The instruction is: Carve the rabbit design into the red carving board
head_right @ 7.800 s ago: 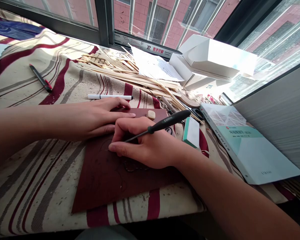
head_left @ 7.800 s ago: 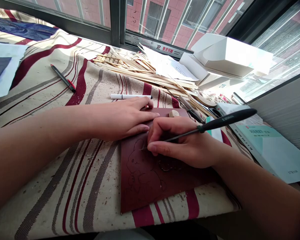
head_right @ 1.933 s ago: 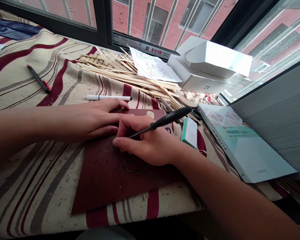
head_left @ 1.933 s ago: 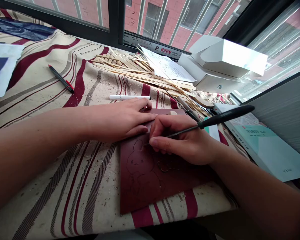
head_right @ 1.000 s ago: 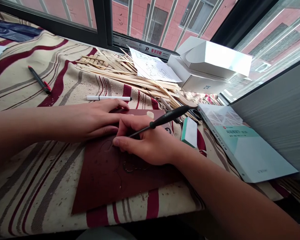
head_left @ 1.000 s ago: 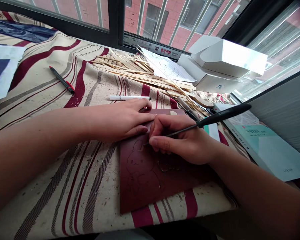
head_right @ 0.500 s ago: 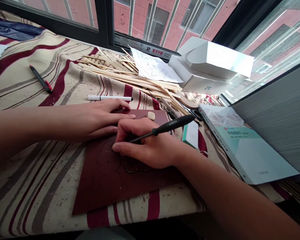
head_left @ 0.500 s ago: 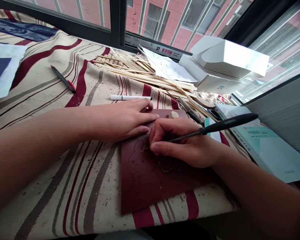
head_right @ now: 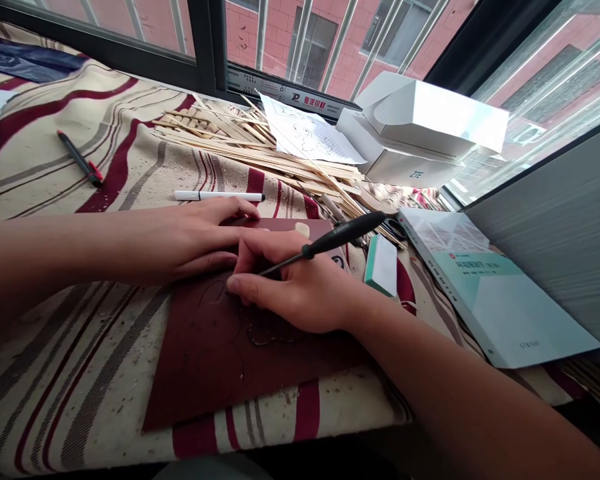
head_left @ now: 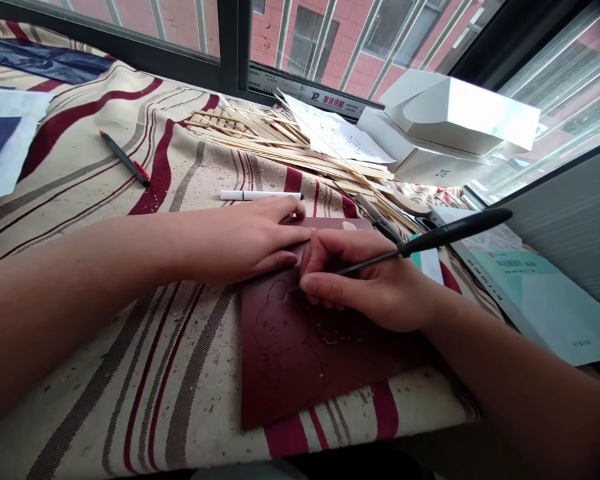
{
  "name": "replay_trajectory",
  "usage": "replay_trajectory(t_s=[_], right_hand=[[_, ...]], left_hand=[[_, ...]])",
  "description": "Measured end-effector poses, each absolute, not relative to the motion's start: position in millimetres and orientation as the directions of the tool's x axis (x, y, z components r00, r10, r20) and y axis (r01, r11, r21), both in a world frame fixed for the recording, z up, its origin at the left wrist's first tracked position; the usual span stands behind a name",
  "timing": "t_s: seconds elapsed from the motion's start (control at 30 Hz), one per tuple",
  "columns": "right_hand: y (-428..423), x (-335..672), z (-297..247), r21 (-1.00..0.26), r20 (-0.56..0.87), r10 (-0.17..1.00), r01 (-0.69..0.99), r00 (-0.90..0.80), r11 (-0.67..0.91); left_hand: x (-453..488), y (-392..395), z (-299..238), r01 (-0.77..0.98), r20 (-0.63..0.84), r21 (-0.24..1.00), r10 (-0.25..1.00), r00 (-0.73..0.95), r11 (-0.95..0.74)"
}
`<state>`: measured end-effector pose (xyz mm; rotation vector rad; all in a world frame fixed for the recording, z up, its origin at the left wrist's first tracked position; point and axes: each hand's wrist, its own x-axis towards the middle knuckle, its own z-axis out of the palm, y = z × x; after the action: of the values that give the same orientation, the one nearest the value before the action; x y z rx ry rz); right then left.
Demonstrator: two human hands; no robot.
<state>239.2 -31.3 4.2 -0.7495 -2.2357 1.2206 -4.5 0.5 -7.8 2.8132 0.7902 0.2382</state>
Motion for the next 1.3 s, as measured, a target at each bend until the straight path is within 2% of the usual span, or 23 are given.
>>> replay_trajectory(t_s=[0.13,0.27,0.43,0.57,0.73,0.87,1.0,1.13,1.3], right_hand=[[-31.7,239.2,5.1,-0.854,0.173,0.614,0.193,-0.770,0.484],[-31.5,239.4,5.2,-0.864,0.146,0.667,0.234,-0.730,0.446],[-31.1,238.7,5.2,-0.847,0.169,0.594,0.192,-0.787,0.495],[-32.1,238.9,5.7,-0.859,0.147,0.644,0.226,-0.751,0.459],[-32.2,239.1,5.8,-0.848,0.163,0.592,0.194,-0.789,0.493],[-32.2,239.1,5.8,-0.852,0.152,0.639,0.227,-0.754,0.471],[-31.8,239.6,5.5,-0.835,0.157,0.585,0.209,-0.796,0.510],[-30.9,239.6,5.0,-0.840,0.154,0.613,0.224,-0.775,0.494],[-30.6,239.4,5.6,-0.838,0.158,0.568,0.195,-0.807,0.510]], left_hand=[[-5.9,0.9,-9.0,0.476,0.135,0.236,0.513,0.848,-0.847],[-4.2,1.1,-8.3,0.481,0.116,0.256,0.521,0.846,-0.838],[-3.0,2.0,-8.1,0.484,0.113,0.233,0.518,0.848,-0.843],[-3.1,1.2,-7.3,0.493,0.101,0.247,0.528,0.843,-0.834],[-3.4,0.3,-5.7,0.488,0.091,0.256,0.523,0.847,-0.834],[-3.5,0.5,-6.4,0.491,0.103,0.263,0.530,0.842,-0.831],[-3.8,1.0,-7.8,0.476,0.114,0.252,0.514,0.850,-0.843],[-4.0,0.9,-7.1,0.481,0.108,0.247,0.517,0.849,-0.841],[-3.5,1.1,-6.7,0.501,0.074,0.226,0.528,0.846,-0.835]])
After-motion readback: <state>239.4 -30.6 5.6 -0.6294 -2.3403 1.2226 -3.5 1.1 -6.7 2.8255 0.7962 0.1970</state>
